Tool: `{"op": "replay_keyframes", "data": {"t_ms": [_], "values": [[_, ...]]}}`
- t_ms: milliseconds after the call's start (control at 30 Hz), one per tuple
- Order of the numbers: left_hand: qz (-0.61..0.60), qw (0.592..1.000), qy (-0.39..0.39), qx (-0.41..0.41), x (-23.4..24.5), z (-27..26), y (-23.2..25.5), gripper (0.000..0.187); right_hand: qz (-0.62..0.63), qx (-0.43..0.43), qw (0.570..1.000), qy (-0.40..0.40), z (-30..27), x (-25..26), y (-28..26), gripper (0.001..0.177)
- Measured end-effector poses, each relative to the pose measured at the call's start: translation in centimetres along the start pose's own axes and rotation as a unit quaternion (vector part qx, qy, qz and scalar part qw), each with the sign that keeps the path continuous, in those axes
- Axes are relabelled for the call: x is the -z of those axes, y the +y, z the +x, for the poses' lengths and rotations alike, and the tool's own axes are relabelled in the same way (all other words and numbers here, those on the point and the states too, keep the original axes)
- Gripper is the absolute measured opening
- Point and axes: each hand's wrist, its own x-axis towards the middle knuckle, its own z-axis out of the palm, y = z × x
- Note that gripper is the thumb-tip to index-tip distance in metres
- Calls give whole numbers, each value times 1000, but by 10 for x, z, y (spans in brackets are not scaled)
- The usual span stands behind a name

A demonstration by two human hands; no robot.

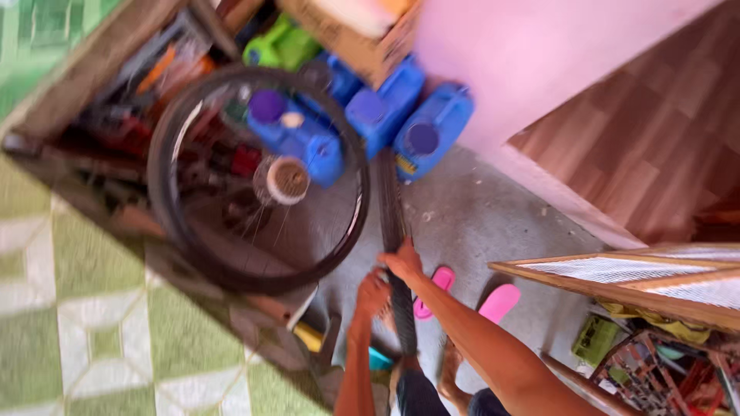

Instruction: The person sweeps the floor with a broom and dustpan, moves outside to a porch area, and then works by hand to remove a tire from a bicycle wheel rim.

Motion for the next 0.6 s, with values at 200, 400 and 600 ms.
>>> {"op": "replay_keyframes", "data": {"t_ms": [200,400,600], "values": [[110,964,-230,68,-42,-50,150,45,-16,-63,996,62,-47,117,62,59],[139,966,-216,-28,-68,-85,264,72,42,-77,995,51,-70,203,58,49],[244,938,-237,69,-57,-111,338,114,265,20,962,-60,-61,244,43,41]]}}
